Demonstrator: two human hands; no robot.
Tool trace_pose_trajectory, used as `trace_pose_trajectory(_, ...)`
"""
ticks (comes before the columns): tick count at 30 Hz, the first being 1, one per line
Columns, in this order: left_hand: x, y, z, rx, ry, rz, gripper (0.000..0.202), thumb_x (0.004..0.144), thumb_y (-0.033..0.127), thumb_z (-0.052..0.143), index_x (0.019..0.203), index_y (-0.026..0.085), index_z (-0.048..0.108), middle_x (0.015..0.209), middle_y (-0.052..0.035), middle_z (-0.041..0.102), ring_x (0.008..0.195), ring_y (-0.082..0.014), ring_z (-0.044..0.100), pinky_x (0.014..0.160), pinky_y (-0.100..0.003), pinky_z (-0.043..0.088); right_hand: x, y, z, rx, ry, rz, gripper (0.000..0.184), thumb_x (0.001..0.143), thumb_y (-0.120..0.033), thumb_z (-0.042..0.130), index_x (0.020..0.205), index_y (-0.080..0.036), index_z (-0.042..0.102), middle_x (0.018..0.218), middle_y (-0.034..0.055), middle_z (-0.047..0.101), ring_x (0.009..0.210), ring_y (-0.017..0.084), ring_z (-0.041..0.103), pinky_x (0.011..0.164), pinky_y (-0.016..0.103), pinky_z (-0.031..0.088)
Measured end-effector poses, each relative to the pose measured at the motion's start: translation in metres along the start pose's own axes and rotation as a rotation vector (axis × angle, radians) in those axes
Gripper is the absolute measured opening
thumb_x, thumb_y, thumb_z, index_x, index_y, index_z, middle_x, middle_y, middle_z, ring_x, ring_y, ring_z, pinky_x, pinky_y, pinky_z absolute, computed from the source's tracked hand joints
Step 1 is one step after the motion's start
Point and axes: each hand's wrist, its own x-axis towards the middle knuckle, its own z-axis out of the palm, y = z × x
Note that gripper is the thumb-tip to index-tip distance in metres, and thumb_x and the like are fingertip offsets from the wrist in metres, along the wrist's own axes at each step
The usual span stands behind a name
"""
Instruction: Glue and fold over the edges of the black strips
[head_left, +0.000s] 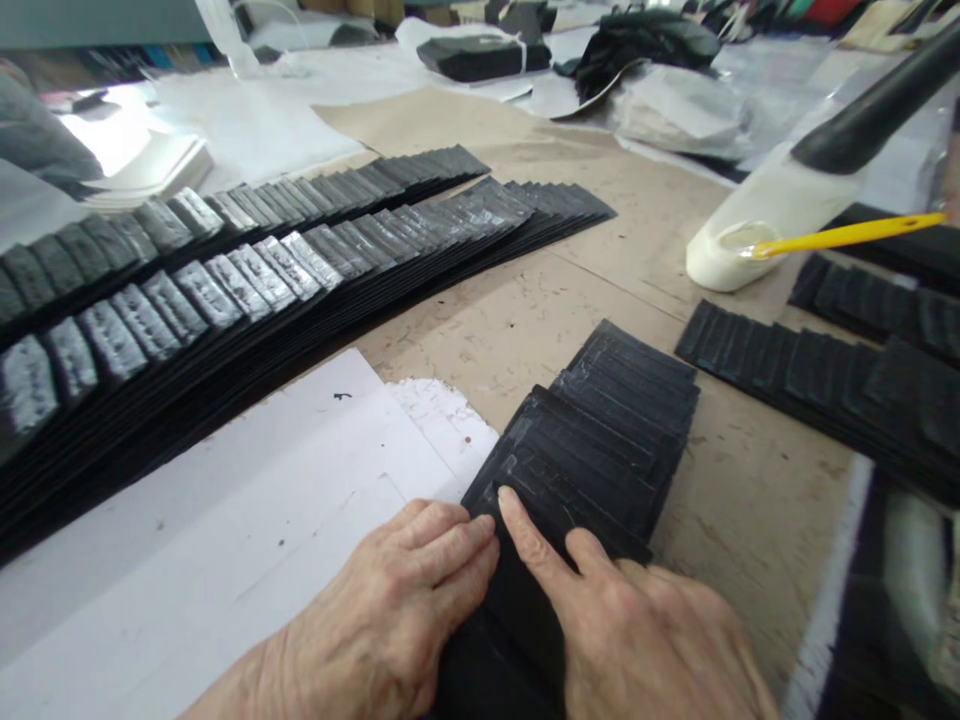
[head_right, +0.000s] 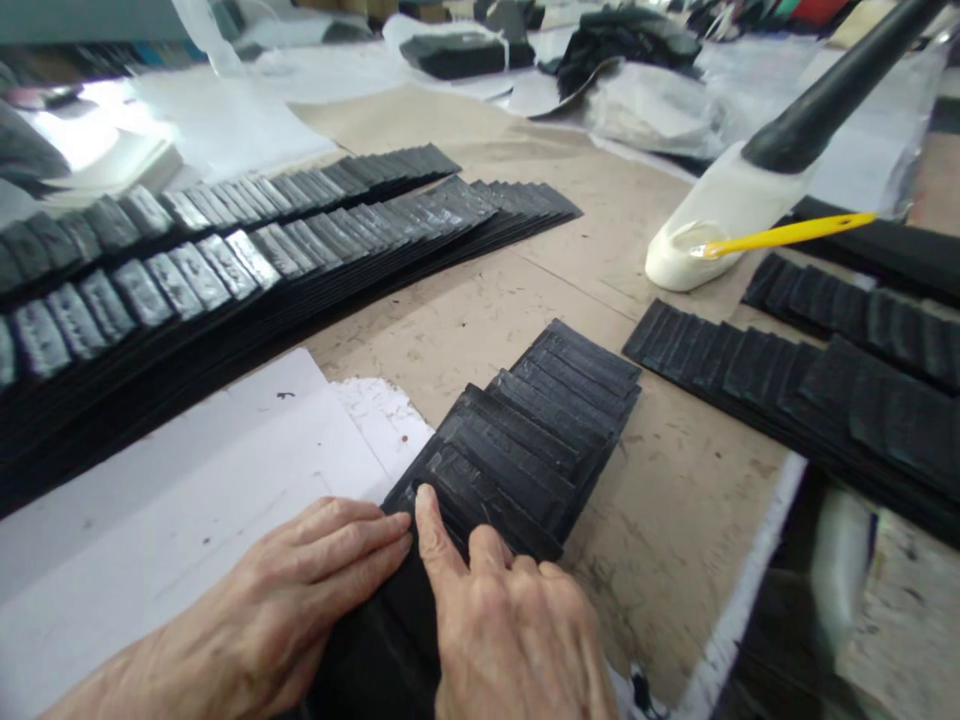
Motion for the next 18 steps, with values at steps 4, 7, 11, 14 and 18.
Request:
trace_pose_trajectory(4, 0.001, 0.001, 0.001, -0.013, 0.02, -0.024, 0.035, 0.086, 0.01, 0.033, 0.114, 0.008, 0.053, 0.104, -0.0128, 0.063, 0.088, -0.0205, 0.057, 0.075, -0.035, 0.054, 0.007, -0.002, -0.001, -0.009, -0.018, -0.004, 0.075, 0.045, -0.008, 0.047, 0.118, -0.021, 0.059, 0.054, -0.001, 0.056, 0.03, 0.01, 0.046, 0.035, 0.024, 0.03)
trace_pose_trajectory(7, 0.001, -0.001, 0.006, -0.026, 0.022, -0.005, 0.033, 0.086, 0.011, 0.03, 0.106, 0.005, 0.056, 0.101, -0.0146, 0.063, 0.086, -0.0218, 0.057, 0.073, -0.036, 0.054, 0.013, -0.005, -0.002, -0.035, -0.022, 0.011, 0.07, 0.047, -0.007, 0.049, 0.114, -0.025, 0.062, 0.051, -0.0011, 0.055, 0.028, 0.01, 0.044, 0.033, 0.023, 0.027)
trace_pose_trajectory(11, 0.001, -0.003, 0.011, -0.043, 0.011, -0.018, 0.031, 0.084, 0.009, 0.029, 0.095, 0.006, 0.058, 0.089, -0.0125, 0.062, 0.079, -0.0209, 0.056, 0.067, -0.036, 0.053, 0.015, -0.008, -0.002, -0.066, -0.014, 0.032, 0.058, 0.056, -0.008, 0.051, 0.109, -0.028, 0.064, 0.05, -0.0004, 0.054, 0.028, 0.01, 0.043, 0.032, 0.023, 0.026)
trace_pose_trajectory(14, 0.001, -0.003, 0.014, -0.052, 0.023, -0.04, 0.03, 0.082, 0.007, 0.03, 0.095, 0.007, 0.058, 0.088, -0.0115, 0.062, 0.078, -0.02, 0.054, 0.067, -0.035, 0.052, 0.008, -0.009, -0.001, -0.079, -0.012, 0.015, 0.055, 0.065, -0.007, 0.048, 0.114, -0.028, 0.061, 0.054, -0.0003, 0.054, 0.031, 0.011, 0.046, 0.035, 0.024, 0.03)
trace_pose_trajectory(18, -0.002, -0.005, 0.014, -0.031, 0.089, 0.016, 0.036, 0.079, 0.007, 0.036, 0.111, 0.006, 0.053, 0.1, -0.014, 0.061, 0.083, -0.0209, 0.052, 0.07, -0.035, 0.051, -0.02, -0.008, 0.002, -0.02, 0.096, 0.022, 0.038, 0.079, -0.009, 0.045, 0.111, -0.02, 0.063, 0.063, 0.0011, 0.059, 0.042, 0.01, 0.051, 0.042, 0.025, 0.037)
